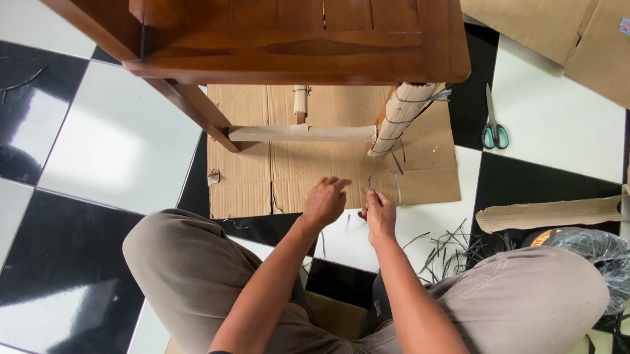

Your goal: Wrapping a wooden chair leg with cardboard and securing it with wire

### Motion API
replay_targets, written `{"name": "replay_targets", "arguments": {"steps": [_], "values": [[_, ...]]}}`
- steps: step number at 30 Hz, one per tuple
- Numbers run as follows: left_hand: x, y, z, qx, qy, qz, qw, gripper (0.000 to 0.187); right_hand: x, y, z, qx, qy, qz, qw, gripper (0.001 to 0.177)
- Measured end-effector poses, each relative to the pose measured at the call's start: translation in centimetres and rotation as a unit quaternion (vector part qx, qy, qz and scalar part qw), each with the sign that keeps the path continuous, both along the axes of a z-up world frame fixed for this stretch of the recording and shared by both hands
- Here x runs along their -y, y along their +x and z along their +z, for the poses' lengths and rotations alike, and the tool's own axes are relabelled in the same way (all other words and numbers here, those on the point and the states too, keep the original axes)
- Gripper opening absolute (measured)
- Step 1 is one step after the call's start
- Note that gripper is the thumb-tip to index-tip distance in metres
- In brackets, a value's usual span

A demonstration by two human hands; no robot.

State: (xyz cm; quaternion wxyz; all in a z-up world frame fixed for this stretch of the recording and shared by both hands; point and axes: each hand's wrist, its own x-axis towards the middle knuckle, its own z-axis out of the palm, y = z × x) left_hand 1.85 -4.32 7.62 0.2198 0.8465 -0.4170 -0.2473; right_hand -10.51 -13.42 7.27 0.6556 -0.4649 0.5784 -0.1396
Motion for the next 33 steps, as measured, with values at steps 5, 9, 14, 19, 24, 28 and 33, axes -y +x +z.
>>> {"name": "replay_targets", "arguments": {"steps": [5,9,14,19,24,28,33], "values": [[3.0,4.1,-2.0,0.17,-0.103,0.0,0.98,0.046,0.0,0.3,0.6,-0.015,0.012,-0.007,1.0,0.024],[4.9,6.5,0.9,0.222,-0.061,-0.078,0.97,0.059,0.3,1.1,2.2,-0.015,0.038,-0.009,0.999,0.026],[7.2,8.3,1.4,0.227,0.029,-0.119,0.966,0.077,1.5,2.6,2.2,-0.002,0.062,-0.018,0.998,0.027],[8.9,9.9,-3.8,0.286,-0.017,-0.124,0.95,0.084,3.1,4.5,1.6,-0.002,0.072,-0.037,0.997,0.027],[9.8,10.9,-6.1,0.272,-0.006,-0.115,0.955,0.038,5.4,6.6,0.1,-0.01,0.097,-0.043,0.994,0.025],[9.9,11.1,-4.9,0.236,0.023,-0.115,0.965,0.034,6.6,8.8,-0.3,-0.005,0.102,-0.048,0.994,0.025],[10.4,11.2,-6.1,0.197,0.045,-0.102,0.974,0.031,7.1,10.3,-2.2,0.056,0.15,-0.092,0.983,0.016]]}}
